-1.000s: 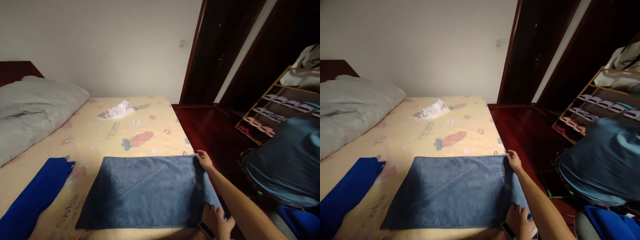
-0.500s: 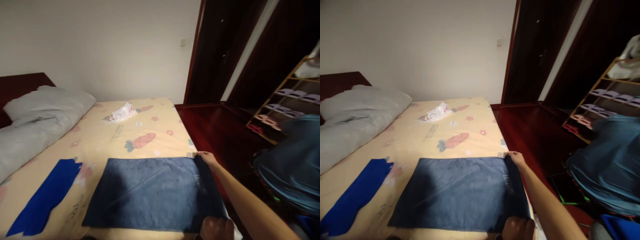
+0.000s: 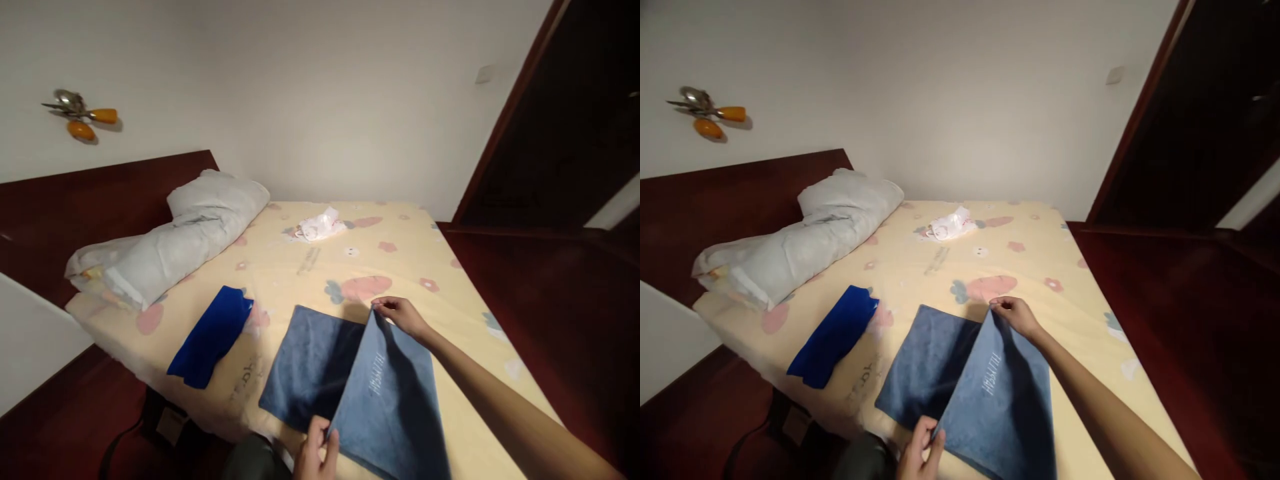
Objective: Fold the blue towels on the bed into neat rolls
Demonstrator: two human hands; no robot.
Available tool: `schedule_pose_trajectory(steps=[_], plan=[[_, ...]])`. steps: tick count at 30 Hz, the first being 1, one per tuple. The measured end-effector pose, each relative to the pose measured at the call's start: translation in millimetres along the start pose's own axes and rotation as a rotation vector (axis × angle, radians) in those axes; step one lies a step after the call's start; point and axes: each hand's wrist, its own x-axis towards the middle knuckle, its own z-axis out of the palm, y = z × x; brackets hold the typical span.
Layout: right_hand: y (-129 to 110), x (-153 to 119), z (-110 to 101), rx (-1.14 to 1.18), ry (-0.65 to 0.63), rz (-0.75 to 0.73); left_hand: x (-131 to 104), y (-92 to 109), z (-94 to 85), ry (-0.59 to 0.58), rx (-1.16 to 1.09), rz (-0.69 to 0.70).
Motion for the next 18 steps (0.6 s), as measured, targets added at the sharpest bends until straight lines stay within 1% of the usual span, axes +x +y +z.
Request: schedule_pose_trajectory(steps=[2,4,6,7,9,11,13,15,18], plan=[[-11,33,53,-0.046,-0.006,-0.03,14,-19,-35.8,0.182,0.069,0.047],[-14,62,106,-0.094,-0.034,-0.042,29,-37,-69.3,0.298,0.171,0.061],[-11,86,155,-0.146,-0.081,-0.03,42,-54,-96.5,0.349,0.27,0.013],[-7,95,177,-0.176,-0.104,-0.017,48,-60,-106.4,0.361,0.298,-0.031],[2,106,211,-0.242,-0.138,0.018,56,-71,-117.7,0.358,0.304,-0.109],[13,110,233,-0.311,-0.155,0.05,60,-80,-119.1,0.312,0.27,-0.141],[21,112,243,-0.361,-0.163,0.067,61,-87,-114.9,0.265,0.218,-0.15],[26,112,245,-0.377,-0.173,0.067,61,-94,-109.8,0.256,0.167,-0.151],[26,112,243,-0.332,-0.207,0.049,62,-102,-105.8,0.255,0.137,-0.14]])
